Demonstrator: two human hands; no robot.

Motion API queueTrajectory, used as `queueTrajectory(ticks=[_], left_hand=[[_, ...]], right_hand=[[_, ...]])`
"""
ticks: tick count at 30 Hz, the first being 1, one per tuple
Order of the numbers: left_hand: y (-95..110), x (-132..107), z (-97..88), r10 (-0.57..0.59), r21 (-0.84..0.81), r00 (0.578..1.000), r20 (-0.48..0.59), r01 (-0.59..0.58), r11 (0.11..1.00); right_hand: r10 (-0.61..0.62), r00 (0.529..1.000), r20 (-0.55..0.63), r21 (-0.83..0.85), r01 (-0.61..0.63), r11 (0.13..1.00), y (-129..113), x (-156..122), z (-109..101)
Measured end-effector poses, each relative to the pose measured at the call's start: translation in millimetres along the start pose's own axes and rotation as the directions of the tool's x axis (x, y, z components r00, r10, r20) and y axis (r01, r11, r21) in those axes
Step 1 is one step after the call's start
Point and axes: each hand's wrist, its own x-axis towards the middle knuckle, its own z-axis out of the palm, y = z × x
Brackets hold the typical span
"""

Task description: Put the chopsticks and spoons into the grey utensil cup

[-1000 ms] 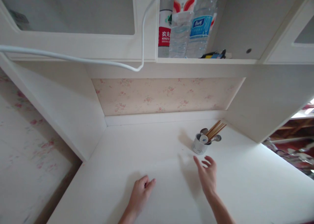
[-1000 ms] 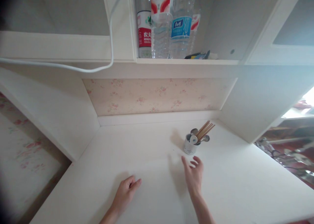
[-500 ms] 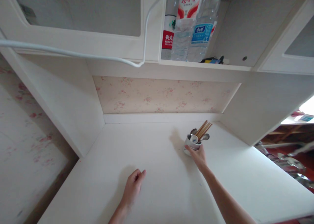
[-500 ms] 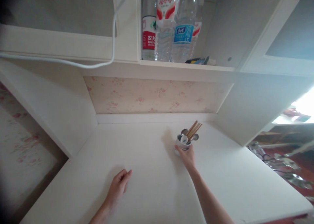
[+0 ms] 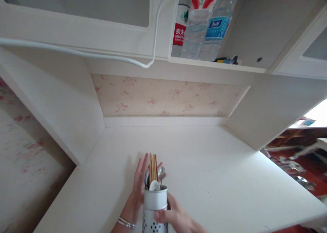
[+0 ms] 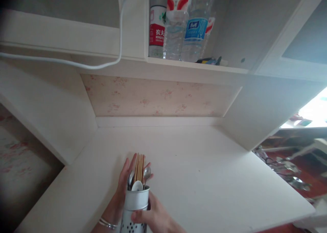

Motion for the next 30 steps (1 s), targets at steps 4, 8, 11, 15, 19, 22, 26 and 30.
queueTrajectory(ticks=[4,8,11,15,19,22,26,30], left_hand=[[12,1,-13.1,-0.021,-0.115,0.999,0.046,0.026,0.993],[19,3,-20.0,-0.022,-0.169,1.000,-0.002,0.022,0.985],[19,3,-20.7,-0.019,-0.187,0.999,-0.042,0.011,0.982],[18,6,-20.5,-0.056,-0.186,0.995,-0.083,0.040,0.982],[17,7,-20.7,-0.037,-0.150,0.986,-0.162,0.013,0.989],[16,4,-19.4,-0.025,-0.121,0.981,-0.194,0.001,0.993],[20,1,-18.4,-0.040,-0.189,0.981,-0.191,0.003,0.982],[24,0,-18.8,-0.050,-0.269,0.983,-0.178,0.001,0.963]], right_hand=[[0.085,0.993,0.078,0.030,-0.088,0.996,11,15,7],[0.173,0.982,0.079,0.148,-0.183,0.972,19,19,10],[0.243,0.969,0.038,0.240,-0.245,0.940,19,17,8],[0.364,0.928,0.076,0.350,-0.367,0.862,14,16,4],[0.399,0.914,0.071,0.426,-0.390,0.817,8,20,1],[0.401,0.912,0.081,0.459,-0.392,0.797,2,23,-1],[0.406,0.896,0.181,0.478,-0.441,0.760,-8,24,-5],[0.380,0.901,0.212,0.468,-0.435,0.770,-15,22,-5]])
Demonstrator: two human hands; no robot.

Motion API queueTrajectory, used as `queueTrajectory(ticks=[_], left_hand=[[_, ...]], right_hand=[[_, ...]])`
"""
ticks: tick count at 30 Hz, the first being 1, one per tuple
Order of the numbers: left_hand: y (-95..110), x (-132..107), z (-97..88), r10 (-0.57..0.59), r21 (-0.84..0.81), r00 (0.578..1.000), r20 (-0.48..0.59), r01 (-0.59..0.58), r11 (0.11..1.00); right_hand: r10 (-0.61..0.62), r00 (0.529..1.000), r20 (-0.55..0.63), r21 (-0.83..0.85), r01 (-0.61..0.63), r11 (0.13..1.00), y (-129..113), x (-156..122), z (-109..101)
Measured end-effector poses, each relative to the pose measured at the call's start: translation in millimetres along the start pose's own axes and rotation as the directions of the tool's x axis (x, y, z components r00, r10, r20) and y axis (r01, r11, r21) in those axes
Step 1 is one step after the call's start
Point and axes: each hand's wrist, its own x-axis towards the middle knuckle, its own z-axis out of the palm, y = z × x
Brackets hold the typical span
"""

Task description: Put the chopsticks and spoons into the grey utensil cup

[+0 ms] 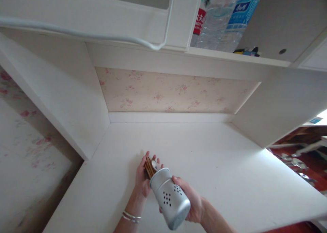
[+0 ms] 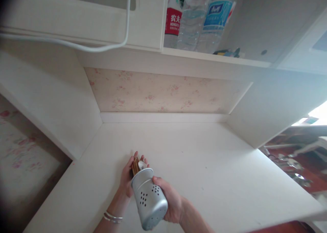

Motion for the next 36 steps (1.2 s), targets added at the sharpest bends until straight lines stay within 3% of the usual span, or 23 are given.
queueTrajectory(ticks=[6,11,19,25,29,33,36], left_hand=[[-4,-1,4.6,-0.032,0.061,0.998,-0.047,0.035,0.998],[-7,-6,7.2,-0.084,0.095,0.992,0.094,0.075,0.993],[-5,-6,2.3,-0.027,0.007,0.984,0.175,0.026,1.000],[-7,-8,-4.6,0.025,0.039,0.954,0.299,-0.038,0.998],[-13,-9,-2.5,0.058,0.169,0.970,0.234,-0.099,0.981],[-19,-3,2.8,0.143,0.250,0.985,0.099,-0.164,0.954],[-15,4,3.5,0.131,0.265,0.991,-0.005,-0.125,0.956]], right_hand=[[0.004,1.000,-0.001,-0.024,-0.004,1.000,6,0,2],[-0.027,0.998,0.049,0.008,0.027,1.000,7,0,3],[-0.068,0.991,0.117,0.182,0.046,0.982,13,5,-18],[-0.121,0.973,0.197,0.160,0.090,0.983,10,-1,-33],[-0.117,0.974,0.195,0.158,0.086,0.984,10,-3,-26],[-0.120,0.989,0.081,0.098,0.112,0.989,20,0,-9],[-0.095,0.994,0.059,0.018,0.094,0.995,32,3,-3]])
